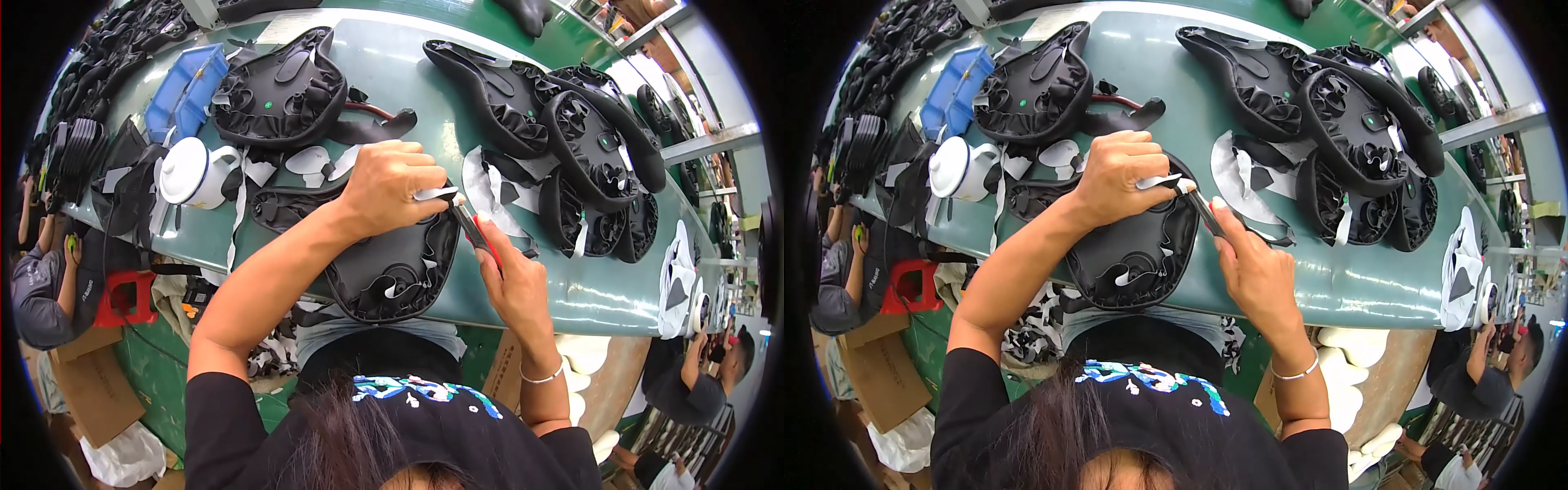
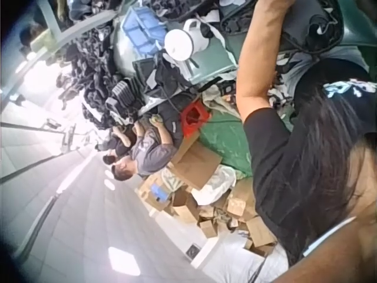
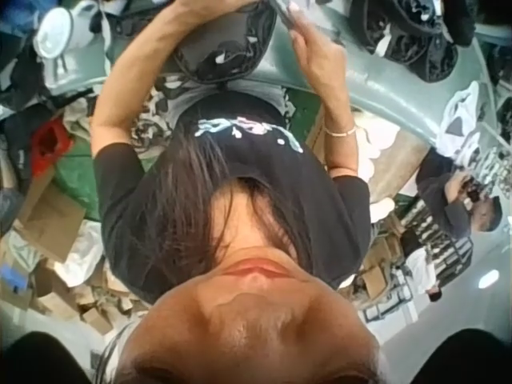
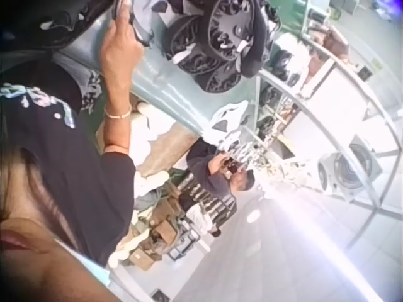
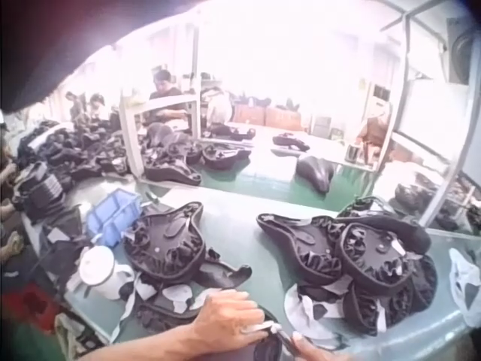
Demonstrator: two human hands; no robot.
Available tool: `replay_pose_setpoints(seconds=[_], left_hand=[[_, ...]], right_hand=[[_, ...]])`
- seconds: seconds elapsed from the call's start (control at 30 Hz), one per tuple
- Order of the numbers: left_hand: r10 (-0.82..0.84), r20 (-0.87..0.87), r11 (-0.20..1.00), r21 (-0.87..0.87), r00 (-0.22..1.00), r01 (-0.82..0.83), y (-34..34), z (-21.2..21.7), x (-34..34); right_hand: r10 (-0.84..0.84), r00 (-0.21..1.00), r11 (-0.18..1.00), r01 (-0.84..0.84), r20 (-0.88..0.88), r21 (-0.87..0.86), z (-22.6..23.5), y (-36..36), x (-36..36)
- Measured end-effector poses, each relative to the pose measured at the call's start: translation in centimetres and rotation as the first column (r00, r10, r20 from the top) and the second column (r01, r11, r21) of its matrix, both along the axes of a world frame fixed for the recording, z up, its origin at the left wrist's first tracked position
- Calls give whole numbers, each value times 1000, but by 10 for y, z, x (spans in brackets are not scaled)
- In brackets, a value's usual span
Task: Trimming excess fabric and assembling plastic components on bicycle saddle bases.
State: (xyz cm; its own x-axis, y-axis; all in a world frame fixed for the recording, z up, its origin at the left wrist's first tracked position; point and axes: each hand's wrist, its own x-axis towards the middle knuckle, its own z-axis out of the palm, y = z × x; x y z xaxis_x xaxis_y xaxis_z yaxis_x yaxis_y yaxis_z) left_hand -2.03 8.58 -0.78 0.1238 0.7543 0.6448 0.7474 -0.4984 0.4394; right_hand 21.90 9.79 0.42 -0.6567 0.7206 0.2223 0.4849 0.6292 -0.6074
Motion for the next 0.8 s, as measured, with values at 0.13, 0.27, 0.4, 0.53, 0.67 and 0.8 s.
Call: replay_pose_setpoints(seconds=[0.13, 0.27, 0.4, 0.53, 0.67, 0.8], left_hand=[[78, 113, 995, -77, 991, -70, 1, -6, -3], [17, 89, 997, -78, 996, -10, 2, -7, -5], [-6, 160, 998, -68, 987, 17, 3, -5, -5], [148, 623, 981, -188, 768, -36, 0, 14, -3], [89, 756, 986, -160, 649, 50, 4, 12, 0], [207, 969, 958, -173, 136, -227, 5, 2, -30]], right_hand=[[-25, 998, 998, 22, 64, 53, 0, -3, 7], [97, 993, 984, -87, -62, 154, -4, 12, 5], [-7, 971, 967, -54, 238, 249, -1, 6, 0], [-73, 936, 989, 22, 344, 149, 9, -45, 8], [-83, 936, 995, 59, 342, 79, 23, -39, 2], [-11, 923, 1000, 15, 384, -7, 34, -69, 14]])
